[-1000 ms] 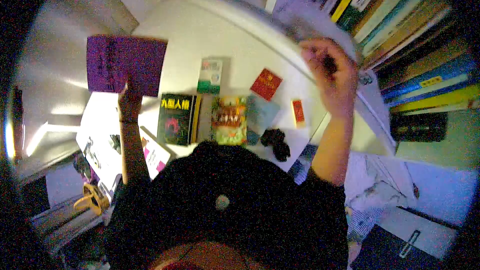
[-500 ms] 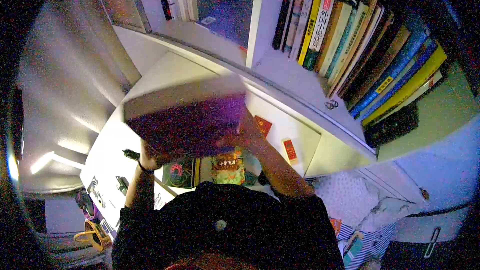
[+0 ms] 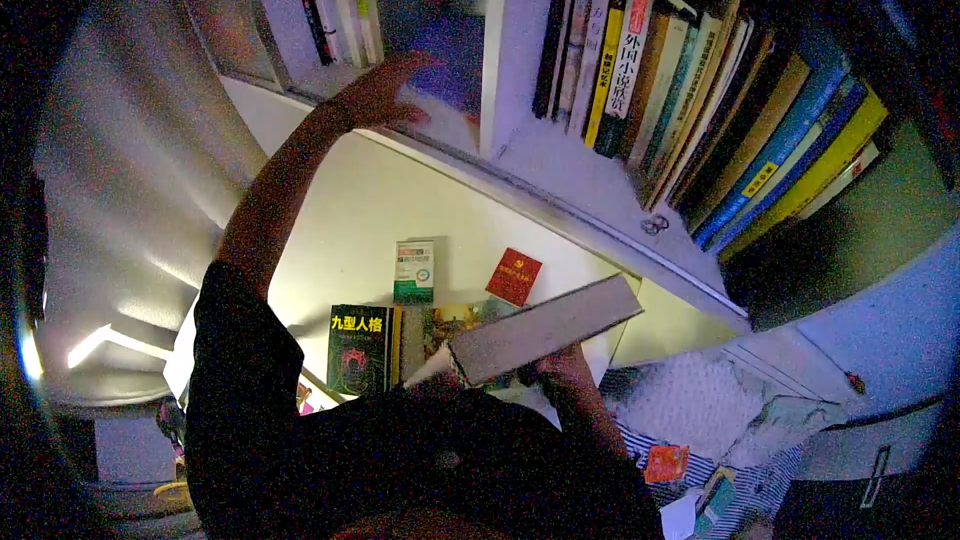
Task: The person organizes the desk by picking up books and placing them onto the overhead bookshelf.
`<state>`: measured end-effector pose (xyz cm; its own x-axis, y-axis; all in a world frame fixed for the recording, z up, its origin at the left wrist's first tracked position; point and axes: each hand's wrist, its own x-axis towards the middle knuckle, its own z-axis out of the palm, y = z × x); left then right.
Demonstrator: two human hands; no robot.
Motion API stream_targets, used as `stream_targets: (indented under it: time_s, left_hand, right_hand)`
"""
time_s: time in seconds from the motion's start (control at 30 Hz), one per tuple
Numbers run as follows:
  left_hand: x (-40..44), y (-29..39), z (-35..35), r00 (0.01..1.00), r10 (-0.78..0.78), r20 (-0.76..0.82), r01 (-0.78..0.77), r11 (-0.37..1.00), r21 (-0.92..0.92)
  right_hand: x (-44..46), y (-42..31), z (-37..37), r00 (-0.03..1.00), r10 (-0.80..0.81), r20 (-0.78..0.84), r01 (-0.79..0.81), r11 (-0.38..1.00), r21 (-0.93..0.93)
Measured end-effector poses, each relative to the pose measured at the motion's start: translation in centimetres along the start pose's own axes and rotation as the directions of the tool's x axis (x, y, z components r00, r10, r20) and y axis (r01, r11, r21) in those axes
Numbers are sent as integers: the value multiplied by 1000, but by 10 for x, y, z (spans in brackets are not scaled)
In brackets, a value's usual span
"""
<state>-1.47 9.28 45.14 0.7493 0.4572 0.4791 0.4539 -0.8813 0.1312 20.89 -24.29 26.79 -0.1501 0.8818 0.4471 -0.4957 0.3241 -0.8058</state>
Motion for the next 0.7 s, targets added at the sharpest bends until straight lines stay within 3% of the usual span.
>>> stream_targets:
  time_s: [0.03,0.07,0.13,0.17,0.23,0.27,0.33,0.47,0.53,0.67,0.7]
  left_hand:
    - [13,-7,9,997,36,75,-43,994,97]
    - [22,-9,13,997,41,69,-48,994,102]
    - [38,-11,16,990,26,136,-43,991,124]
    - [43,-13,15,991,27,130,-44,991,128]
    - [49,-17,13,945,126,302,-178,973,148]
    - [51,-16,12,946,123,300,-176,972,155]
    - [50,-10,14,862,281,423,-472,750,464]
    - [42,-11,25,860,351,371,-509,649,565]
    - [39,-13,27,852,458,254,-512,625,590]
    - [39,-5,24,857,490,159,-486,669,562]
    - [40,-2,21,893,412,181,-437,696,570]
  right_hand:
    - [-6,2,-4,998,-13,65,-3,972,236]
    - [-49,28,-33,972,165,-171,-121,963,241]
    - [-54,24,-34,864,321,-388,-227,936,270]
    - [-56,13,-27,808,363,-463,-277,929,245]
    - [-43,-14,0,748,398,-531,-329,917,224]
    - [-37,-22,11,746,352,-566,-330,933,145]
    - [-30,-29,20,751,304,-587,-307,947,97]
    - [-29,-27,27,796,242,-555,-223,969,104]
    - [-28,-27,30,814,223,-536,-197,975,106]
    - [-22,-31,38,809,247,-534,-219,969,116]
    - [-21,-34,39,793,275,-543,-247,961,125]
